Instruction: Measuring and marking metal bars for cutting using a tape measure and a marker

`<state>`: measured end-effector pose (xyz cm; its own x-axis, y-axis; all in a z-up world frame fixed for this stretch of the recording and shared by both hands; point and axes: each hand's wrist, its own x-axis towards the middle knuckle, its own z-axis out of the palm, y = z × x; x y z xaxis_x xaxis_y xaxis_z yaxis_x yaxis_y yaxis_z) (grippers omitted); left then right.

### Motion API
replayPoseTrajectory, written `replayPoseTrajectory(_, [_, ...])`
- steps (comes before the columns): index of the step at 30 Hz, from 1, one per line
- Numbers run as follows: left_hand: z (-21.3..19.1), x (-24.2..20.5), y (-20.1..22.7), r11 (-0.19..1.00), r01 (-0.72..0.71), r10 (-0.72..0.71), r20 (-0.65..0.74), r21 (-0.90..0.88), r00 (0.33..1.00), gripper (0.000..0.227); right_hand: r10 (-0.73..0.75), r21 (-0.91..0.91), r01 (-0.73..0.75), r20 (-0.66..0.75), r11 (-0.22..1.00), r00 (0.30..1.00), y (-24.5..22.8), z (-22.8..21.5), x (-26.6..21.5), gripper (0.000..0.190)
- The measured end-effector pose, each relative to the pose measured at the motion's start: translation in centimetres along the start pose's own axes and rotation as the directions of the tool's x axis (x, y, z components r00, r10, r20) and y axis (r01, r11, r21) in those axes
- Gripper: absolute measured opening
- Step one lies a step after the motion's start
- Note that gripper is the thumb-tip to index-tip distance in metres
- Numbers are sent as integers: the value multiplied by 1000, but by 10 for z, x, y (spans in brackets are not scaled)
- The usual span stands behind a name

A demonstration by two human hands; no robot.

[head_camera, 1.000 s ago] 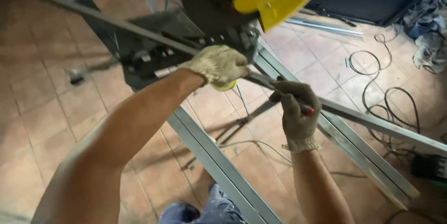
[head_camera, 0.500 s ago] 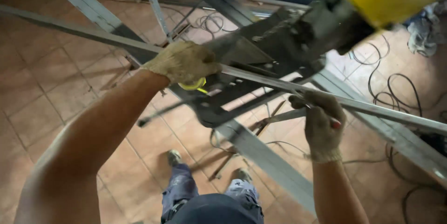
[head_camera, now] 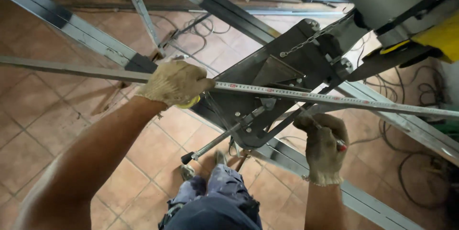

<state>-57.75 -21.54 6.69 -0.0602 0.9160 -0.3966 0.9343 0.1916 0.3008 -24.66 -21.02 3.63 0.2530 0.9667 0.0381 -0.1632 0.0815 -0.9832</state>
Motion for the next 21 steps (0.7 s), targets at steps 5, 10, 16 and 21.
replayPoseTrajectory(5, [10,-1,5,995,64,-59,-62,74,996,52,-125,-110,149,201,983,972,-10,28,9,17])
replayPoseTrajectory(10, [34,0,-24,974,109,-74,-175,200,982,49,-286,83,280,454,957,844,57,6,60,24])
replayPoseTrajectory(16, [52,2,-57,890,58,151,-411,453,899,36,-306,-7,402,638,915,707,55,19,68,17])
replayPoseTrajectory(21, [45,-8,-74,930,17,131,-377,366,917,41,-255,-68,411,690,909,677,47,41,52,19])
